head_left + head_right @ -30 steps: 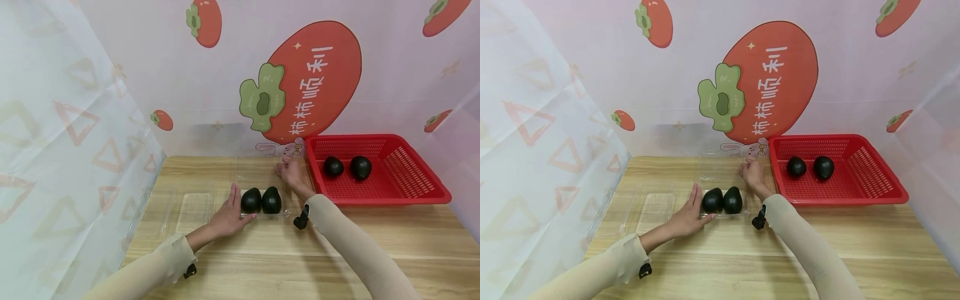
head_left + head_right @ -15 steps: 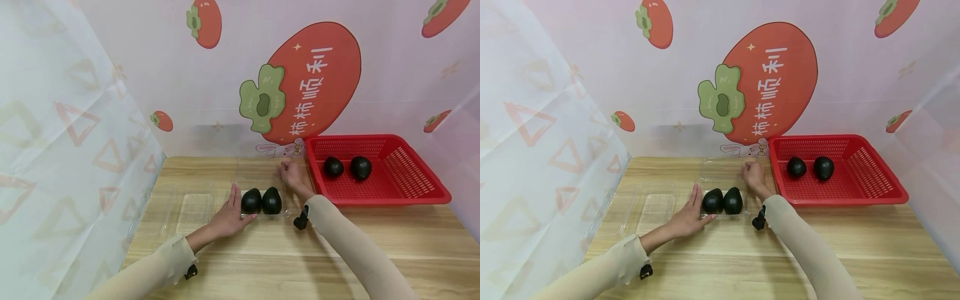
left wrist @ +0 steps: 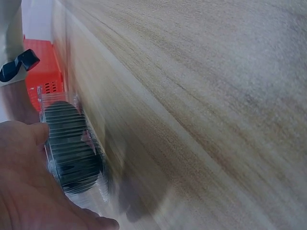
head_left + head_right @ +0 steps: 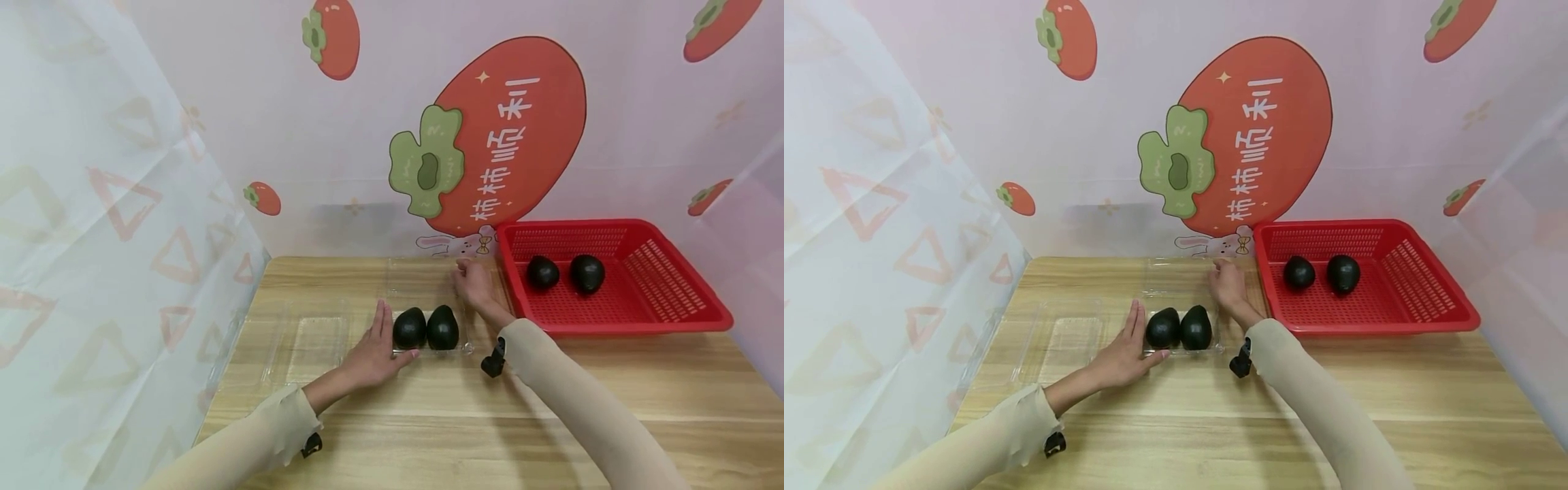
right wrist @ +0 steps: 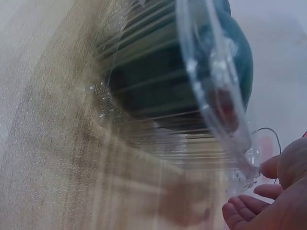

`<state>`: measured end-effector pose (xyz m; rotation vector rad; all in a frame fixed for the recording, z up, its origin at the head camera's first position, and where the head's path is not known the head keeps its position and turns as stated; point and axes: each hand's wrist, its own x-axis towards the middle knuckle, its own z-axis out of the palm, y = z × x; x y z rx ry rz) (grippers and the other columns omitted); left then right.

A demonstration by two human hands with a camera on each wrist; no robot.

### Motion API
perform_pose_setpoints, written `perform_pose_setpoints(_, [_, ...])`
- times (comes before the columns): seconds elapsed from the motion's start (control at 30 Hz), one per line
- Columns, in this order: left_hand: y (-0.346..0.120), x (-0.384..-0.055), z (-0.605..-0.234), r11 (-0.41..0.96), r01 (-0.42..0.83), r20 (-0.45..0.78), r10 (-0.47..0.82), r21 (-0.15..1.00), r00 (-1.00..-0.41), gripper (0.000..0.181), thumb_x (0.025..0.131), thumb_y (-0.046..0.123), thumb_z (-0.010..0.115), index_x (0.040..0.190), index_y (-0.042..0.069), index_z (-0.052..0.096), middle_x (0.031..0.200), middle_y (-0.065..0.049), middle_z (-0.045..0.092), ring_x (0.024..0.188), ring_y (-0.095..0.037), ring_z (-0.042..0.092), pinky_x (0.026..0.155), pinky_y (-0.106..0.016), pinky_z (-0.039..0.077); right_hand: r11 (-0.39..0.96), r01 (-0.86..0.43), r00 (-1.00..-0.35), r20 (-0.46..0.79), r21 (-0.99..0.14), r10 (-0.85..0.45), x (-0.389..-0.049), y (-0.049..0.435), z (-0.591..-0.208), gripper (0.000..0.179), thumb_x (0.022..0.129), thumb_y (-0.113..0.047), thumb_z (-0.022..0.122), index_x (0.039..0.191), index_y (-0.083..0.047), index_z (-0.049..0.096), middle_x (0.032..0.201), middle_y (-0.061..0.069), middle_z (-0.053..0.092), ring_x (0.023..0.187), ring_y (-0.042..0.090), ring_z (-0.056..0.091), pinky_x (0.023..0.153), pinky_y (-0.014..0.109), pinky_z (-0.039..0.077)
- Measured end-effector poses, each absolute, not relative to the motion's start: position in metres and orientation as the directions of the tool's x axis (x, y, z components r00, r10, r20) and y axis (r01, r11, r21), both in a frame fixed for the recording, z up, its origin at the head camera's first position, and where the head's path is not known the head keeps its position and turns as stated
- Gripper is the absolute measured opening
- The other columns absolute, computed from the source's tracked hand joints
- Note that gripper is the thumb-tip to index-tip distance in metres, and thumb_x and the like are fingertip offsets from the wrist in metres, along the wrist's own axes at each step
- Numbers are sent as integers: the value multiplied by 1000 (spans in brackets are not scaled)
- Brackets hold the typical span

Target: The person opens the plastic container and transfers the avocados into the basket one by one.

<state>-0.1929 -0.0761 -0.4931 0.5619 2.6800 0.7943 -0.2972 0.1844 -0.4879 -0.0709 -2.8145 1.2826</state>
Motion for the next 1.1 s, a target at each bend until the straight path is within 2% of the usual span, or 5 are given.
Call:
perform_pose_setpoints(0.13, [-77,-193,-492,771,288,-159,446,568,-880,107,104,59,58,168,-3,-2,176,-20,-11,153,-52,30,118,-61,38,671,20,-999,4,-742,35,-296,182,-482,49,108,-15,54,150,10,51,147,32,58,133,45,59,111,58,48])
perform_pose_setpoints(0.37, [-77,-193,-492,769,284,-162,446,572,-880,107,104,59,58,168,-2,-3,176,-19,-12,153,-52,30,118,-62,39,686,-9,-1000,-13,-728,-27,-291,179,-470,55,108,-17,57,156,7,45,154,30,52,132,45,58,112,60,47])
perform_pose_setpoints(0.6, [-78,-194,-493,759,290,-159,456,583,-875,108,104,59,58,167,-3,-3,176,-21,-12,154,-50,29,119,-60,38,721,-55,-996,-9,-691,-84,-280,178,-455,61,105,-25,64,156,3,47,157,25,51,133,42,58,112,60,47])
perform_pose_setpoints(0.9, [-78,-194,-495,750,277,-161,452,600,-878,108,104,59,58,167,-2,-5,176,-21,-13,156,-49,25,120,-60,37,740,-237,-963,53,-629,-263,-264,184,-433,70,97,-24,75,155,4,47,152,26,56,134,45,59,107,62,50])
perform_pose_setpoints(1.1, [-78,-194,-495,745,270,-162,451,610,-878,107,105,57,59,168,-2,-5,176,-20,-14,154,-50,28,118,-62,38,764,-369,-920,90,-529,-382,-257,186,-424,73,92,-26,82,151,4,53,153,26,55,137,44,56,109,62,49])
